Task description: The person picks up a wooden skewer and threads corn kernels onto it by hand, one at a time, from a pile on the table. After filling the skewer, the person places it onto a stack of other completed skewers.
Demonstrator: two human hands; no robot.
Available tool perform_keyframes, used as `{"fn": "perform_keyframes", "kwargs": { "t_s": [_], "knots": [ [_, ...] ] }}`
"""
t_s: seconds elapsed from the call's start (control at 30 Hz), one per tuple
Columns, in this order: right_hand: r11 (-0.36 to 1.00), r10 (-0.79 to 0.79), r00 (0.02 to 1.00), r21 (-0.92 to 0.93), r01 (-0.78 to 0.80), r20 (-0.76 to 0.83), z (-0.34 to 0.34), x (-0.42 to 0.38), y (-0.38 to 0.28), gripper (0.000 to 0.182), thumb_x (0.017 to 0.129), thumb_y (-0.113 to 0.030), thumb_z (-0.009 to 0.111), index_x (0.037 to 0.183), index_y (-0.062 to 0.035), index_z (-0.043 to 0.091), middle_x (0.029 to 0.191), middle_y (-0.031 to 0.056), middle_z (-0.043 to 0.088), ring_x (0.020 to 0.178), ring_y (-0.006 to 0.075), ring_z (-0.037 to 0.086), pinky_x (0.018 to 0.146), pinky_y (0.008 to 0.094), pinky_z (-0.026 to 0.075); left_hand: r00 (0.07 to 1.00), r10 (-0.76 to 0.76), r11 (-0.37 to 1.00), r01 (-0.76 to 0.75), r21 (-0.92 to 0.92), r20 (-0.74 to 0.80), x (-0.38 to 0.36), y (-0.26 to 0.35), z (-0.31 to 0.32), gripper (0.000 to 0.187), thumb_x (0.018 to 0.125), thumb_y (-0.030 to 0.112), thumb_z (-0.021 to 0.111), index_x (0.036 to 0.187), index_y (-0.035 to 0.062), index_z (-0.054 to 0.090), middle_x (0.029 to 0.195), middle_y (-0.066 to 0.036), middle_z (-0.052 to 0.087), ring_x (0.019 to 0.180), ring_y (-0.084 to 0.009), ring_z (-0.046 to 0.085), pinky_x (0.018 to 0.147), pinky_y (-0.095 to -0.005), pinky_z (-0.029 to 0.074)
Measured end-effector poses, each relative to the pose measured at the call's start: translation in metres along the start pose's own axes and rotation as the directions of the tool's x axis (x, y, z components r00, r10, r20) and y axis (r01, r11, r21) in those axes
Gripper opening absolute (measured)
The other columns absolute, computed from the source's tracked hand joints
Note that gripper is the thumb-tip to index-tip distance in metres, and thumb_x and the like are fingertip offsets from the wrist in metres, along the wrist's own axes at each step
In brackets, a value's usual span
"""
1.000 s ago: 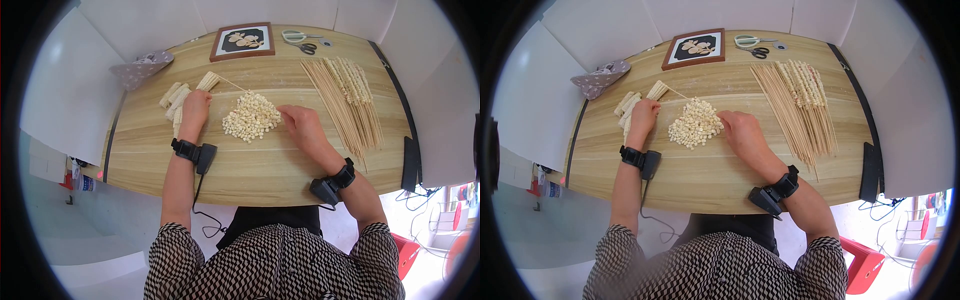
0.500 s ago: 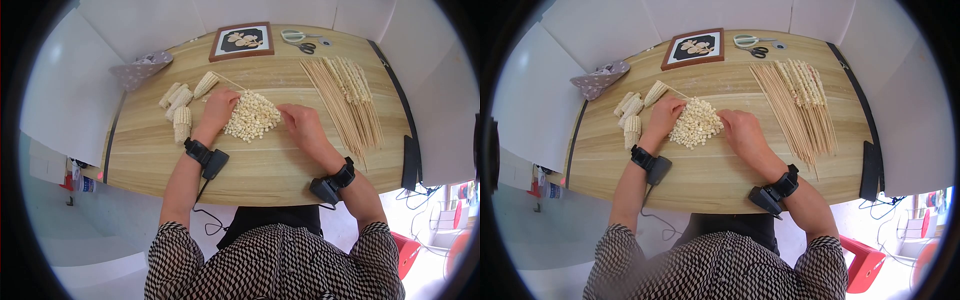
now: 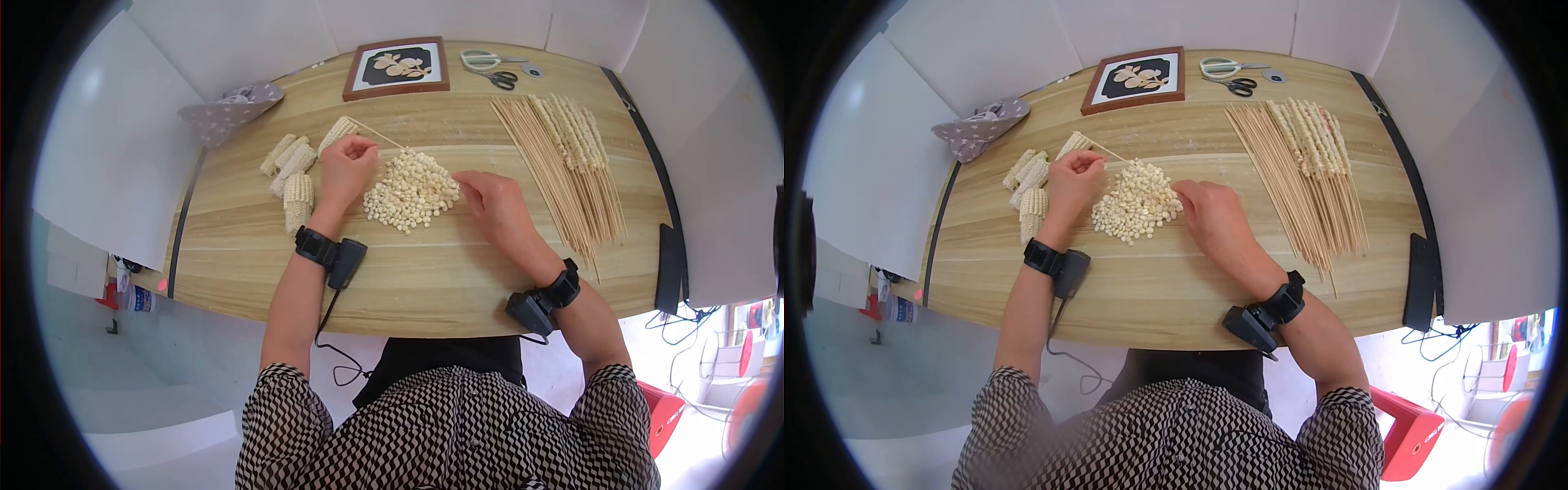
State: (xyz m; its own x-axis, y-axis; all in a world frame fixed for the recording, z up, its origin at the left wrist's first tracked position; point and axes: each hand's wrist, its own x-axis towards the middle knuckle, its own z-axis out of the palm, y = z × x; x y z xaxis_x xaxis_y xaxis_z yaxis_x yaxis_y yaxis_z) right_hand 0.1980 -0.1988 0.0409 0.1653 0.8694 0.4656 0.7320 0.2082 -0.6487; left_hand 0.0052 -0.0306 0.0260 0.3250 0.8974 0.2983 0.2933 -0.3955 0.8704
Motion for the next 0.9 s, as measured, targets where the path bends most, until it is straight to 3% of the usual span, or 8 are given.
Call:
{"fn": "perform_keyframes", "kwargs": {
  "t_s": [0.03,0.17,0.23,0.33,0.67,0.87,0.9],
  "knots": [
    [1.000,-0.004,1.000,0.000,0.004,0.002,0.000,0.000,-0.001,0.015,0.085,-0.004,0.058,0.097,0.0015,0.065,0.086,0.0201,0.065,0.079,0.0358,0.063,0.069,0.0372,0.050,0.998,-0.024,0.980,0.014,-0.197,-0.052,0.001,-0.001,-0.002,0.012,0.081,0.007,0.066,0.089,-0.0013,0.067,0.079,-0.006,0.067,0.070,-0.0084,0.061,0.065,-0.0223,0.047],
    [1.000,-0.015,1.000,0.011,0.015,0.005,0.000,0.000,-0.002,0.015,0.084,-0.003,0.058,0.097,0.0014,0.065,0.085,0.0202,0.065,0.078,0.0358,0.063,0.068,0.0372,0.050,0.983,-0.133,0.957,0.093,-0.274,-0.129,0.003,-0.001,-0.008,0.015,0.084,0.008,0.065,0.095,-0.0026,0.066,0.082,-0.003,0.066,0.071,-0.0055,0.058,0.063,-0.0193,0.045],
    [1.000,-0.014,1.000,0.008,0.014,0.019,-0.001,0.000,-0.003,0.015,0.084,-0.003,0.058,0.097,0.0013,0.065,0.084,0.0205,0.065,0.077,0.0358,0.063,0.067,0.0373,0.050,0.968,-0.194,0.886,0.103,-0.453,-0.160,0.006,-0.005,-0.009,0.017,0.088,0.007,0.063,0.102,-0.0028,0.065,0.080,0.000,0.062,0.067,-0.0053,0.051,0.059,-0.0173,0.041],
    [0.998,-0.059,0.998,0.029,0.059,0.001,0.003,-0.001,0.003,0.015,0.083,-0.002,0.058,0.096,-0.0008,0.065,0.076,0.0208,0.063,0.071,0.0379,0.061,0.064,0.0439,0.049,0.958,-0.207,0.870,0.088,-0.486,-0.196,0.007,-0.010,-0.010,0.019,0.089,0.006,0.062,0.105,-0.0036,0.064,0.080,-0.001,0.061,0.065,-0.0057,0.049,0.057,-0.0180,0.040],
    [0.997,-0.053,0.996,0.053,0.049,0.069,0.002,-0.002,0.000,0.017,0.082,-0.002,0.057,0.098,0.0001,0.065,0.080,0.0212,0.064,0.075,0.0379,0.062,0.068,0.0435,0.050,0.946,-0.217,0.835,0.052,-0.547,-0.241,0.012,-0.020,-0.019,0.018,0.088,0.004,0.062,0.104,-0.0040,0.061,0.081,-0.004,0.062,0.064,-0.0064,0.051,0.055,-0.0185,0.039],
    [0.998,-0.049,0.997,0.040,0.047,0.060,0.003,-0.003,0.001,0.017,0.082,-0.002,0.057,0.097,0.0003,0.065,0.080,0.0209,0.064,0.075,0.0377,0.062,0.068,0.0435,0.050,0.944,-0.165,0.866,0.000,-0.500,-0.285,0.012,-0.020,-0.018,0.015,0.087,0.003,0.063,0.100,-0.0038,0.062,0.079,-0.004,0.063,0.063,-0.0068,0.052,0.056,-0.0187,0.041],
    [0.998,-0.053,0.997,0.037,0.051,0.060,0.002,-0.003,0.000,0.017,0.082,-0.002,0.057,0.097,0.0003,0.065,0.080,0.0209,0.064,0.075,0.0377,0.061,0.068,0.0435,0.050,0.933,-0.128,0.913,-0.021,-0.408,-0.336,0.011,-0.018,-0.017,0.014,0.086,0.003,0.064,0.098,-0.0037,0.063,0.080,-0.004,0.063,0.065,-0.0067,0.054,0.058,-0.0185,0.043]
  ]
}}
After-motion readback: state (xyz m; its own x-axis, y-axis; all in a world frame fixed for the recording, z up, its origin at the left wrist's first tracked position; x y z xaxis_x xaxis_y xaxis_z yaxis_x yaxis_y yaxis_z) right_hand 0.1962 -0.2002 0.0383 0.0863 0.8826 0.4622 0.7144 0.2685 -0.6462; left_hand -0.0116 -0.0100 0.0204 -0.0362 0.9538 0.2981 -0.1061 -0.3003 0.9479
